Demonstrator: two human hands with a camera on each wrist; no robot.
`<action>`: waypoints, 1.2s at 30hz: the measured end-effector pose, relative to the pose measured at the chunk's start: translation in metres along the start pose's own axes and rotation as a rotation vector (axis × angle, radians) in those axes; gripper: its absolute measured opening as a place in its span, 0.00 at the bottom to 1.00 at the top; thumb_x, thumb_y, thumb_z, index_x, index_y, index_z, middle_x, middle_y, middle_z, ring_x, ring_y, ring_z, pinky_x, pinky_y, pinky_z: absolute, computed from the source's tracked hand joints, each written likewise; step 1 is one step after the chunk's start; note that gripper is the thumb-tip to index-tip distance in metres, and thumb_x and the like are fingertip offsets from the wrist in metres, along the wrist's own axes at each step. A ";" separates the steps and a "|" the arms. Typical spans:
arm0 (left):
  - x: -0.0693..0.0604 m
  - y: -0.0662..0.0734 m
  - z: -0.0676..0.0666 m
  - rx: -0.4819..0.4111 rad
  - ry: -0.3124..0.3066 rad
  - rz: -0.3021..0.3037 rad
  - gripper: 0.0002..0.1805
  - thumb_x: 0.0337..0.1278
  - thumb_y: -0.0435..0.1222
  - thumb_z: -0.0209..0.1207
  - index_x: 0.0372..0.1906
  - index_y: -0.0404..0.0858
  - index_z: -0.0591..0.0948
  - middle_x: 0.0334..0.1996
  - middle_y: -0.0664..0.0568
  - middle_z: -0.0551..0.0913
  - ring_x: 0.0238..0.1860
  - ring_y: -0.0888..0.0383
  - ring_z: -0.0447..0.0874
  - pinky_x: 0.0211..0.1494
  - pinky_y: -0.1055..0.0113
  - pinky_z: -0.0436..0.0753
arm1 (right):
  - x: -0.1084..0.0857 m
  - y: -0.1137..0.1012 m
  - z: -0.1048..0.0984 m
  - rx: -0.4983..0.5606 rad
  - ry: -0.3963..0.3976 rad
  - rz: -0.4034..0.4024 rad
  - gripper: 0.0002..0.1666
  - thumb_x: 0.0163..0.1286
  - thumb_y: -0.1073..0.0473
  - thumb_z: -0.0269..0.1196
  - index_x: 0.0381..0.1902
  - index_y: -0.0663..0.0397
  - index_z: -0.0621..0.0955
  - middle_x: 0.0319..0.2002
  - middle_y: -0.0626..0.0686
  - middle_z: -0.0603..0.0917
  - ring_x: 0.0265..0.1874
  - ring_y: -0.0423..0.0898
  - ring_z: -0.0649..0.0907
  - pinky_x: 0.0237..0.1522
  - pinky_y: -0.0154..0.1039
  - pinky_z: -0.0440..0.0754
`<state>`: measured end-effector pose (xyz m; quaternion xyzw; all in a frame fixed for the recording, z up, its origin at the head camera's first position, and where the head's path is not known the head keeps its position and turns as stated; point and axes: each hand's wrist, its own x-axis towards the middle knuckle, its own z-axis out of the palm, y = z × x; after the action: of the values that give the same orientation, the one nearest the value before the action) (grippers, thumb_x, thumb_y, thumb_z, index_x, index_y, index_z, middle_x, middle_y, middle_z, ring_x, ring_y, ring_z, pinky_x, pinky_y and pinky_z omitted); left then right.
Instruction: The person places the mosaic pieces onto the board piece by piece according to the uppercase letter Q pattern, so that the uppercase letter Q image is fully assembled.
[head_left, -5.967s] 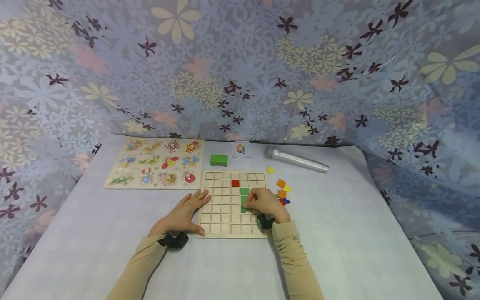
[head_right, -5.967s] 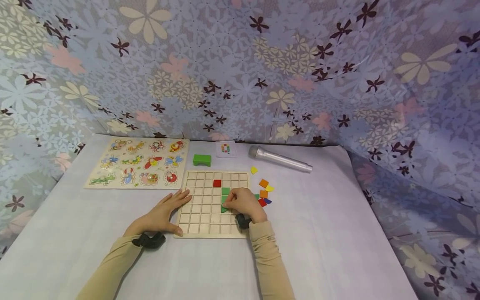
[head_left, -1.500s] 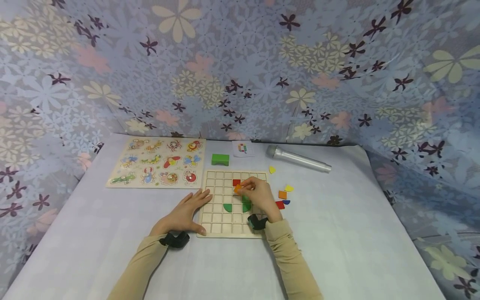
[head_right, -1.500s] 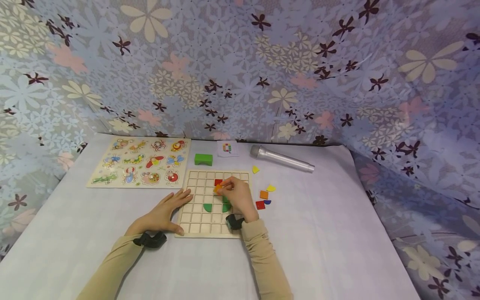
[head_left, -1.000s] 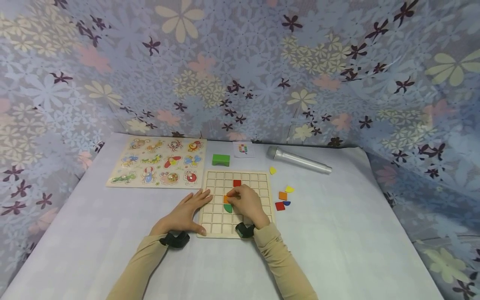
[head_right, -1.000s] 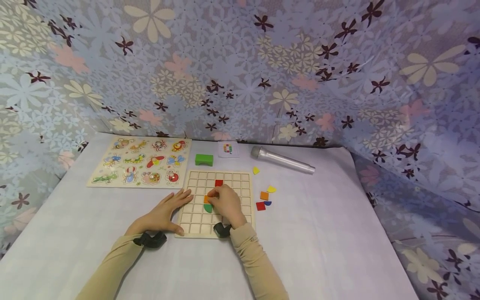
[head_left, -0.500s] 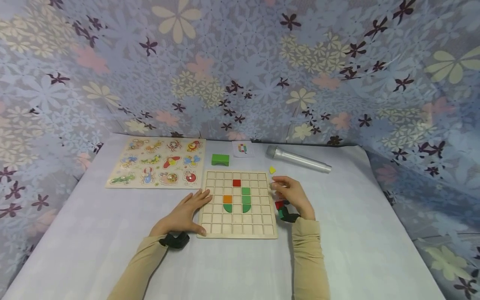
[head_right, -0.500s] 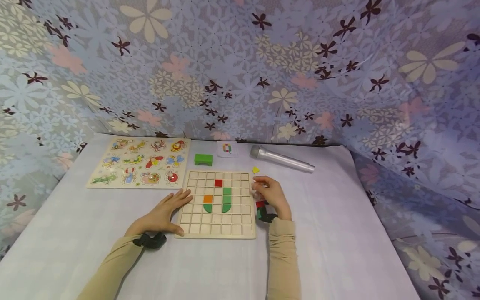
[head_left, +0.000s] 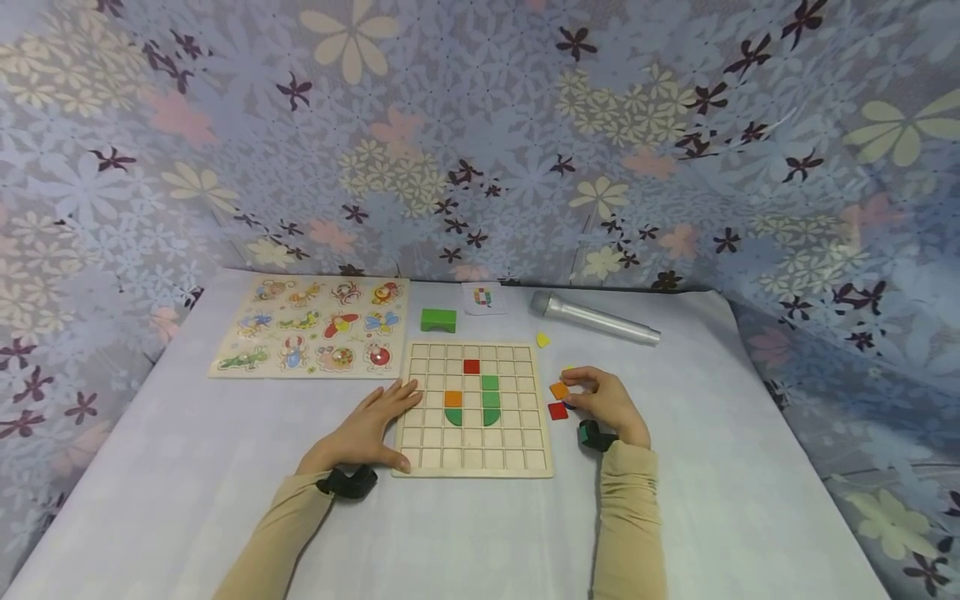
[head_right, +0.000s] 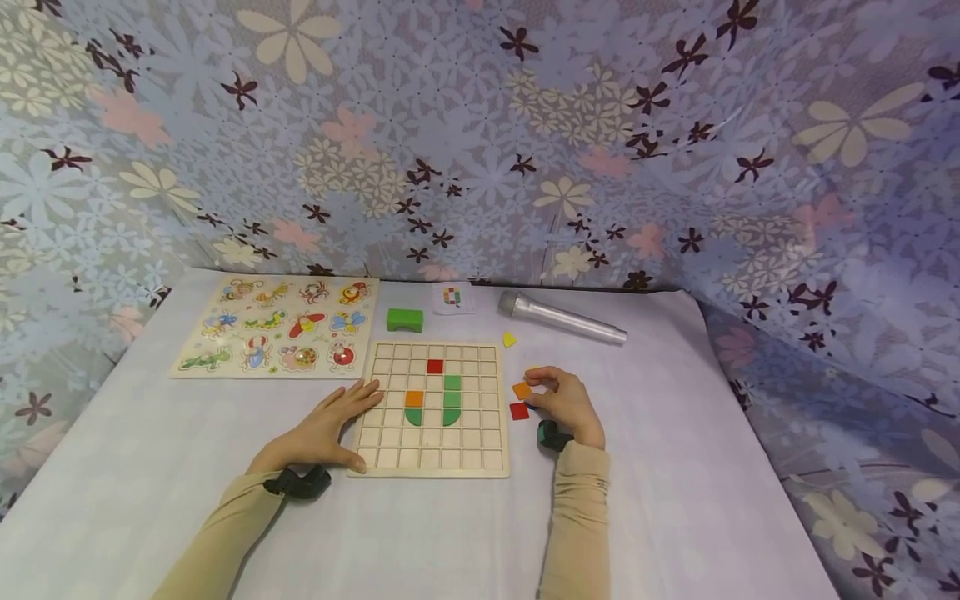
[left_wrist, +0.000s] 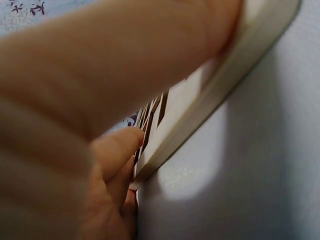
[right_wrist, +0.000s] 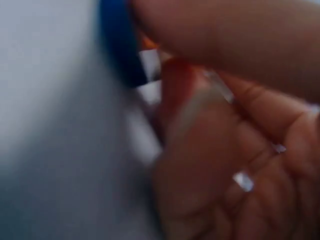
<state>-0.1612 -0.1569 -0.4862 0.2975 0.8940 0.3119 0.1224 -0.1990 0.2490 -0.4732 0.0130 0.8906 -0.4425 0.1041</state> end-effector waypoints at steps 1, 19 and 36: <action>0.000 0.000 0.000 -0.002 0.001 0.002 0.61 0.30 0.53 0.76 0.73 0.33 0.61 0.76 0.39 0.53 0.77 0.37 0.45 0.77 0.39 0.44 | 0.000 -0.003 0.002 -0.015 -0.001 -0.014 0.23 0.61 0.63 0.67 0.55 0.60 0.80 0.52 0.62 0.83 0.33 0.42 0.77 0.30 0.30 0.76; 0.000 0.000 0.002 -0.011 0.009 0.003 0.60 0.30 0.52 0.76 0.73 0.33 0.61 0.76 0.39 0.54 0.77 0.37 0.45 0.77 0.39 0.45 | 0.005 -0.020 0.015 -0.193 -0.046 -0.040 0.20 0.59 0.58 0.69 0.49 0.59 0.82 0.47 0.61 0.81 0.43 0.52 0.78 0.46 0.45 0.77; 0.000 0.003 0.000 -0.009 0.012 0.004 0.60 0.30 0.50 0.77 0.72 0.32 0.62 0.76 0.38 0.55 0.77 0.36 0.46 0.76 0.38 0.45 | 0.015 -0.043 0.039 0.439 0.180 0.099 0.18 0.69 0.65 0.60 0.55 0.67 0.78 0.35 0.53 0.87 0.25 0.35 0.81 0.27 0.25 0.80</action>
<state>-0.1597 -0.1549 -0.4843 0.2967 0.8928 0.3177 0.1177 -0.2119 0.1913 -0.4655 0.1184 0.7770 -0.6169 0.0408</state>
